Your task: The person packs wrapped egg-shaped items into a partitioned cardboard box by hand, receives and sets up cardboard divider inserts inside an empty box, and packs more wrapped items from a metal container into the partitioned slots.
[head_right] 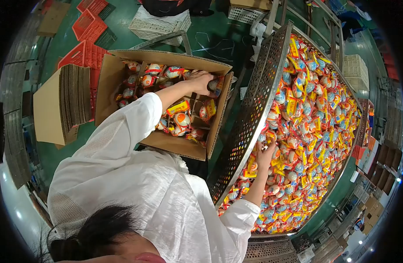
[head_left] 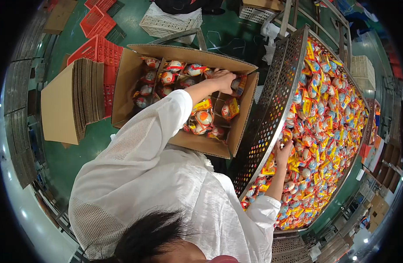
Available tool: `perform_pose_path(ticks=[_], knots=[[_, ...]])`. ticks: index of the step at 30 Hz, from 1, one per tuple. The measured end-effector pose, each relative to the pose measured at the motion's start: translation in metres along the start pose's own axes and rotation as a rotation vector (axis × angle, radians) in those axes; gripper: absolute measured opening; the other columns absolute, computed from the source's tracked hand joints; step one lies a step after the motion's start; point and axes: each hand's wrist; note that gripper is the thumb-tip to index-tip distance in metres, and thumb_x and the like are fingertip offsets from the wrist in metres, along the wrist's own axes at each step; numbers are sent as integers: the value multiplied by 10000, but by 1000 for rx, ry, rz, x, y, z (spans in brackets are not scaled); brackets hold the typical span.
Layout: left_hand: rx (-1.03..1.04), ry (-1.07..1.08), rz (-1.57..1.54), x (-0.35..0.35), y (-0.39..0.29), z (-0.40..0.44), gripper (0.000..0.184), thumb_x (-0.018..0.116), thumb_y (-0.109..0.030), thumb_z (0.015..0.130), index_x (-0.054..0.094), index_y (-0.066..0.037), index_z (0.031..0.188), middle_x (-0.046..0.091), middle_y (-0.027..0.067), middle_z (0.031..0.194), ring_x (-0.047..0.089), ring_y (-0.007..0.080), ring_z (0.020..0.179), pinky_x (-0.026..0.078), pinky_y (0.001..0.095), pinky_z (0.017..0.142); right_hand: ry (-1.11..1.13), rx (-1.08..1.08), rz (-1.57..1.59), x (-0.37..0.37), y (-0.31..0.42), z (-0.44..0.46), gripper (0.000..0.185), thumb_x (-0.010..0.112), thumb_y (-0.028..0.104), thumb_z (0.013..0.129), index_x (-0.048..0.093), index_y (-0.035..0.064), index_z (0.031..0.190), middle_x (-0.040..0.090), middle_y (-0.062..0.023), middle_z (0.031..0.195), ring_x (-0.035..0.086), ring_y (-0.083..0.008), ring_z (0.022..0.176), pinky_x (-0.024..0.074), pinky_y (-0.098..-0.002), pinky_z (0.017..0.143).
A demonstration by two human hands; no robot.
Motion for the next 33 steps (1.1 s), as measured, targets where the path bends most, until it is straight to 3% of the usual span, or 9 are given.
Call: perform_pose_path(ticks=[4, 7, 9, 11, 14, 19, 21, 24, 33], knots=[[5, -148, -25, 16, 3, 1, 692, 692, -444, 630, 509, -16, 1141, 551, 149, 1093, 464, 265, 1111, 309, 395, 937, -83, 264, 61, -10, 22, 16, 689, 690, 306, 774, 324, -26, 1255, 508, -184, 1045, 529, -243, 938, 452, -336, 764], [25, -285, 122, 11, -8, -12, 509, 680, -321, 665, 556, 14, 1028, 579, 130, 972, 485, 266, 1023, 326, 413, 883, 134, 405, 197, -33, 55, 23, 770, 707, 389, 741, 321, -31, 1257, 536, -149, 926, 543, -224, 831, 449, -329, 708], [137, -358, 317, 10, -9, -19, 412, 652, -278, 694, 569, 9, 978, 581, 111, 919, 482, 260, 989, 328, 413, 862, 143, 381, 4, -22, 27, 25, 795, 693, 430, 731, 319, 12, 1295, 546, -174, 966, 558, -271, 905, 461, -377, 731], [245, -430, 499, 11, -14, -17, 318, 625, -234, 723, 581, 4, 927, 582, 92, 865, 479, 255, 955, 331, 414, 840, -88, -33, -262, -15, 32, 10, 810, 688, 463, 707, 330, 69, 1319, 545, -200, 1010, 546, -335, 941, 457, -431, 750], [138, 130, 909, -13, -47, -12, 340, 542, -219, 787, 606, -15, 1052, 608, 74, 968, 469, 257, 961, 350, 392, 805, -28, -15, -383, -20, 40, 4, 821, 693, 451, 696, 313, 107, 1337, 524, -221, 1075, 511, -390, 979, 438, -451, 790], [58, 302, 876, 23, -37, 33, 336, 590, -195, 738, 635, -78, 1050, 606, 102, 1016, 509, 266, 939, 399, 416, 706, -88, -63, -176, -13, 32, 7, 831, 750, 352, 661, 332, 62, 1317, 492, -223, 1164, 461, -397, 1079, 415, -430, 860], [210, -105, 868, 38, -20, 26, 334, 631, -196, 675, 636, -77, 987, 578, 90, 985, 499, 249, 950, 402, 409, 741, -59, -64, -114, -15, 25, 5, 834, 767, 306, 640, 340, 47, 1307, 501, -220, 1161, 461, -397, 1085, 413, -428, 867], [524, -306, 594, 9, -4, -28, 205, 601, -186, 695, 595, -82, 872, 529, 104, 1024, 465, 251, 1031, 392, 356, 796, 33, -46, -112, -19, 21, 1, 847, 791, 226, 600, 346, 23, 1292, 523, -214, 1141, 475, -391, 1076, 412, -415, 876], [340, -323, 497, 19, 2, -5, 265, 599, -152, 653, 595, -62, 902, 538, 104, 963, 499, 237, 918, 416, 351, 749, -17, 5, -166, -14, 24, -1, 427, 733, 196, 662, 530, 62, 1012, 627, -124, 791, 612, -309, 758, 476, -366, 663]])
Point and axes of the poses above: each hand's wrist, its own z-axis towards the middle knuckle, its own x-axis out of the palm, y = z × x
